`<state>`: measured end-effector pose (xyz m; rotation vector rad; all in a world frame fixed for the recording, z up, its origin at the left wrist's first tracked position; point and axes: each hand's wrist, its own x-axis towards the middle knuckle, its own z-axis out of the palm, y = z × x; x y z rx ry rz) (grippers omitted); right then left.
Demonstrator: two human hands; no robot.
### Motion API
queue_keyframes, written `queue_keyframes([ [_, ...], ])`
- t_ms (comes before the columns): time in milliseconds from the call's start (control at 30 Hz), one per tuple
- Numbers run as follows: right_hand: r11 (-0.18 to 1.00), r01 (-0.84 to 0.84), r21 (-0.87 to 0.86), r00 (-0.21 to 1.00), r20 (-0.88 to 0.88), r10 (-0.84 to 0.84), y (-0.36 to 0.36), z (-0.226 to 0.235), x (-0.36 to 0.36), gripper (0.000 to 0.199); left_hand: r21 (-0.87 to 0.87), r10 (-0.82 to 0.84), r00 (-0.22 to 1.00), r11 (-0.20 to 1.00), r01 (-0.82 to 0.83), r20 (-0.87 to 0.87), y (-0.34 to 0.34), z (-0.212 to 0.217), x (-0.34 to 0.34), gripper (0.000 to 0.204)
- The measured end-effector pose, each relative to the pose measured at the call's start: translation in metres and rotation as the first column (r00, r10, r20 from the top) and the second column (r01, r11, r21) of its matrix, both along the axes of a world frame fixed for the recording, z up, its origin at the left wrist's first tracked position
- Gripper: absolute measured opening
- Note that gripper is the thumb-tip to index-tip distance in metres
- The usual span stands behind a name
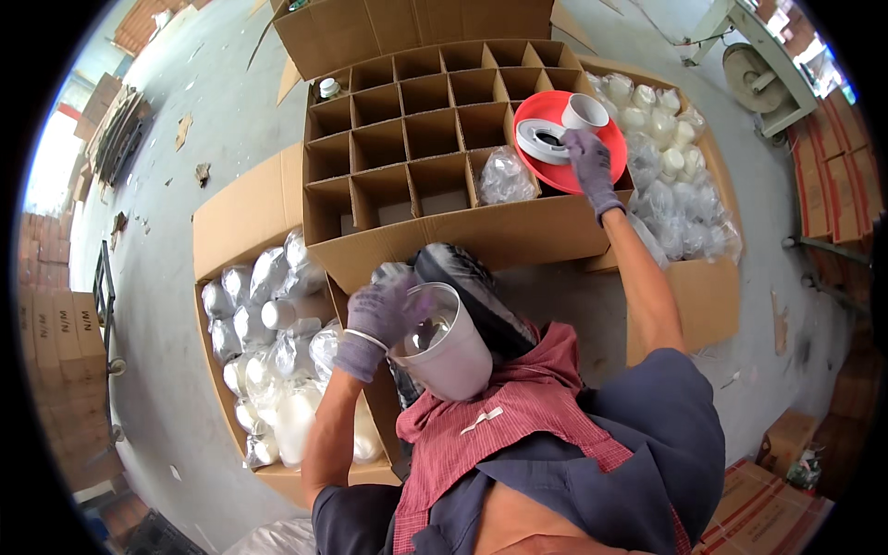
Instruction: The person packages plastic bottles into cardboard boxes. They remove bottles from plastic wrapping, place them into individual compartments in a larger box, and then move a filled tray onto a stack of boxes.
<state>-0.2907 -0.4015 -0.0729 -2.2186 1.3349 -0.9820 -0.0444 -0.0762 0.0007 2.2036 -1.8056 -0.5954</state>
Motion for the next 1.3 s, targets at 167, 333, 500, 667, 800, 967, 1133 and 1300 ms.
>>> queue_keyframes([
  [167, 0.918, -0.230, -0.322, 0.967, -0.183, 0.179, 0.000, -0.009, 0.000, 0.032, -0.405, 0.049, 0.934, 0.892, -0.200, -0.354, -0.036, 0.018, 0.001, 0.030],
  [333, 0.955, -0.210, -0.208, 0.971, -0.156, 0.180, -0.001, -0.013, 0.004, 0.021, -0.398, 0.016, 0.922, 0.899, -0.183, -0.386, -0.047, 0.011, -0.008, 0.032],
  [500, 0.957, -0.285, -0.047, 0.890, 0.357, 0.282, 0.037, 0.049, 0.025, 0.013, -0.407, -0.032, 0.690, 0.826, -0.389, -0.723, -0.058, 0.002, 0.000, 0.038],
  [667, 0.548, -0.642, 0.537, 0.647, 0.762, 0.011, 0.107, 0.087, 0.086, 0.021, 0.013, -0.050, -0.251, 0.970, -0.242, -0.967, -0.071, -0.001, 0.019, 0.062],
  [800, 0.907, -0.420, -0.037, 0.874, 0.253, 0.415, 0.118, 0.097, 0.103, 0.033, -0.022, -0.153, -0.517, 0.968, -0.249, -0.842, -0.056, 0.021, 0.000, 0.075],
  [967, 0.390, -0.774, -0.500, 0.515, -0.137, 0.846, 0.148, 0.127, 0.119, 0.054, 0.082, -0.181, -0.606, 0.922, -0.380, -0.774, -0.038, 0.023, 0.004, 0.069],
  [1133, 0.619, -0.665, 0.418, 0.747, 0.383, 0.543, 0.159, 0.125, 0.138, 0.047, -0.312, -0.151, 0.290, 0.682, -0.662, -0.945, -0.039, 0.005, 0.001, 0.055],
  [1300, 0.636, -0.692, -0.340, 0.696, -0.083, 0.713, 0.158, 0.111, 0.128, 0.050, -0.093, -0.257, -0.159, 0.751, -0.653, -0.953, -0.031, 0.022, 0.013, 0.061],
])
